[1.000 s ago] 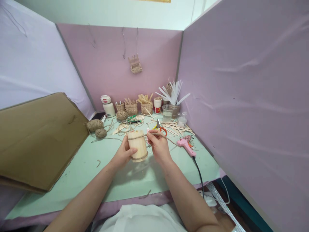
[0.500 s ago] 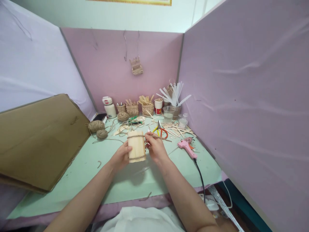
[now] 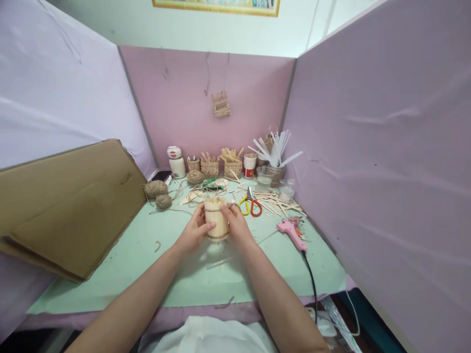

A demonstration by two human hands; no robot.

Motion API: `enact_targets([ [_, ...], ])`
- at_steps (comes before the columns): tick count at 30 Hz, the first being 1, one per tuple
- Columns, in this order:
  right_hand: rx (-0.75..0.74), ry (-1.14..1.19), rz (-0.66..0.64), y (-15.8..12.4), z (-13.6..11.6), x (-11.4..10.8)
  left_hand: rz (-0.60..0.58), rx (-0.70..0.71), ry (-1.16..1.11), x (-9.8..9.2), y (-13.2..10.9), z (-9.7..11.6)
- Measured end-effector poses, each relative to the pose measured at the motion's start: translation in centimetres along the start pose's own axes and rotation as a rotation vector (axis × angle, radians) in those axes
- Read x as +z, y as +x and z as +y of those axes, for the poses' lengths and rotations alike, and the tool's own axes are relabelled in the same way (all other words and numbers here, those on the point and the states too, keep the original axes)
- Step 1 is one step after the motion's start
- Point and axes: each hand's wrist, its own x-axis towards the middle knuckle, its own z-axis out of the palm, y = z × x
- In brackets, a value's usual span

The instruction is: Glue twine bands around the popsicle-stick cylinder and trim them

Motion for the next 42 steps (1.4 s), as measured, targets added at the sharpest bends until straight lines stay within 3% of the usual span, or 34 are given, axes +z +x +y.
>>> enact_targets([
  [6,-0.165,-0.082,0.004,0.3,1.6,-0.8,-0.066,0.068,0.016,-0.1,-0.2,-0.2],
  [13,-0.277,-0.199,-0.087,-0.7,1.8,-0.8,0.037,0.134,0.111,0.6,-0.8,0.6],
  [17,-0.323,-0.204,-0.159,-1.1,1.4,-0.7,0.030,0.189,0.159,0.7,-1.1,0.9],
  [27,-0.288,-0.194,-0.068,-1.3,1.3,-0.5,-0.001,0.200,0.137,0.5,-1.2,0.6],
  [42,-0.195,-0.128,-0.068,-1.2,1.2,-0.3,0.034,0.128,0.036,0.6,-0.9,0.6],
])
